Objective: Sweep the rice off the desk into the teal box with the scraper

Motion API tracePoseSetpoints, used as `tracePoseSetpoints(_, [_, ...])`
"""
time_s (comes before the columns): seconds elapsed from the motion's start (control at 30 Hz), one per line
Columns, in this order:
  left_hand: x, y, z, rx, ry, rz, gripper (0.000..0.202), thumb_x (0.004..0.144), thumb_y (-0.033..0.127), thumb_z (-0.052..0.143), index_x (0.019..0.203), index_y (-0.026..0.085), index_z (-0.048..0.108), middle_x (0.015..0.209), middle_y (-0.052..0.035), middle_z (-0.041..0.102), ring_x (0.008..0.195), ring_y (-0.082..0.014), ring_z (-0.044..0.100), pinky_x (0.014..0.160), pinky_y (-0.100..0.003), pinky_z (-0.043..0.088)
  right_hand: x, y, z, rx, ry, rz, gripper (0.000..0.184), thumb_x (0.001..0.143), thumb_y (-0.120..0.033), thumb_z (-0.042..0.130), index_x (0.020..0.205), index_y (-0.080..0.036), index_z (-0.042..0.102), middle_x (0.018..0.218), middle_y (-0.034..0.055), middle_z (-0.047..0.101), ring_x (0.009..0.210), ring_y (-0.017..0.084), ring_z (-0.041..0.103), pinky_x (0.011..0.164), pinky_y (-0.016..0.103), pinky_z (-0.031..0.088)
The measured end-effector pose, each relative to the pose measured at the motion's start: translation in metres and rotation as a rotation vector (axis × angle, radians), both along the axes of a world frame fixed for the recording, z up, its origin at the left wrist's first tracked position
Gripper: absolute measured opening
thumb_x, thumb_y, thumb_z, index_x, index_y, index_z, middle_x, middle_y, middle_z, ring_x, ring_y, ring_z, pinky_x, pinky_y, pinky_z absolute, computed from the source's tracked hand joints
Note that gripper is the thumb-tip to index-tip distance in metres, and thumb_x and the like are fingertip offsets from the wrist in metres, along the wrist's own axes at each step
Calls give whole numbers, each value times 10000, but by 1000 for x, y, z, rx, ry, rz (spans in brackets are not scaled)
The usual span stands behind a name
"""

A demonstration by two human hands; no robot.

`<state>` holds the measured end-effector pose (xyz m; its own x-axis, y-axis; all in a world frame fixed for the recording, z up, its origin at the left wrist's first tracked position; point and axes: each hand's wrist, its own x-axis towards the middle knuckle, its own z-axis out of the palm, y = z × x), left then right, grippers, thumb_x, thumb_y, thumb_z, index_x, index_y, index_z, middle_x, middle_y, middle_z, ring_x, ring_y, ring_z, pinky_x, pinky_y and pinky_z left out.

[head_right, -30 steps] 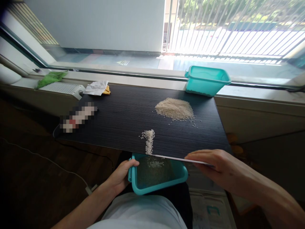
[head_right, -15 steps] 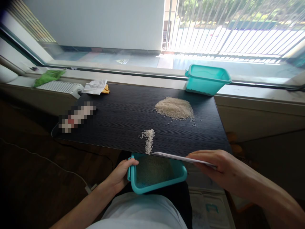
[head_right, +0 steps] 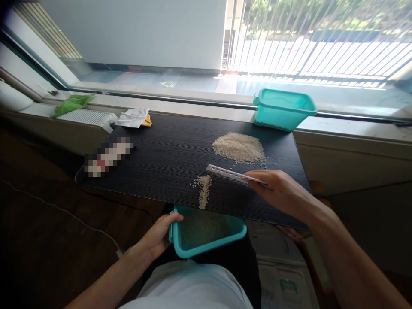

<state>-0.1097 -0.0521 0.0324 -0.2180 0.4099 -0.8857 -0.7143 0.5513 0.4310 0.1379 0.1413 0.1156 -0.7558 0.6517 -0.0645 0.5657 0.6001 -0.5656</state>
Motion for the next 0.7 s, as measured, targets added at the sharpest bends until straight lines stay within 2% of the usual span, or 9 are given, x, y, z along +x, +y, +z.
tracePoseSetpoints(0.17, [-2, -2, 0, 10, 13, 21, 104, 633, 101, 689, 641, 138, 592, 538, -2, 605, 453, -115, 551, 473, -218, 447, -3, 2, -4, 1, -24, 38, 459, 961, -494, 446, 1081, -172, 750, 1093, 86, 773, 952, 291, 706, 817, 340, 547])
tracePoseSetpoints(0.3, [-1, -2, 0, 8, 20, 11, 83, 650, 96, 652, 633, 139, 583, 521, 5, 586, 436, -107, 528, 450, -211, 428, 7, -14, 1, -64, -35, 57, 428, 966, -481, 452, 1099, -204, 750, 1061, 64, 784, 895, 263, 722, 765, 314, 562])
tracePoseSetpoints(0.43, [0, -2, -2, -7, 31, -8, 92, 658, 100, 646, 626, 145, 572, 512, 11, 579, 433, -106, 524, 446, -209, 430, 12, -35, 4, -130, -6, 89, 417, 951, -456, 484, 1113, -191, 761, 1106, 99, 774, 953, 280, 725, 802, 322, 574])
tracePoseSetpoints(0.5, [0, -2, -2, 3, 29, -14, 85, 658, 101, 646, 628, 141, 578, 521, 3, 591, 437, -108, 532, 452, -210, 437, 13, -45, 7, -173, -1, 136, 390, 949, -440, 492, 1119, -215, 761, 1115, 90, 772, 953, 269, 728, 783, 305, 579])
tracePoseSetpoints(0.6, [-1, -2, -2, 17, 17, -18, 87, 651, 102, 657, 623, 135, 581, 534, -12, 608, 443, -112, 544, 470, -216, 454, 16, -53, 11, -236, 5, 197, 332, 957, -422, 498, 1107, -274, 754, 1086, 46, 776, 906, 234, 729, 762, 276, 574])
tracePoseSetpoints(0.7, [-1, -2, -1, 19, 16, -12, 72, 658, 100, 650, 634, 131, 589, 535, -14, 611, 446, -117, 553, 473, -220, 461, 18, -51, 14, -231, 4, 160, 339, 954, -431, 507, 1099, -247, 752, 994, 59, 784, 790, 219, 725, 686, 265, 572])
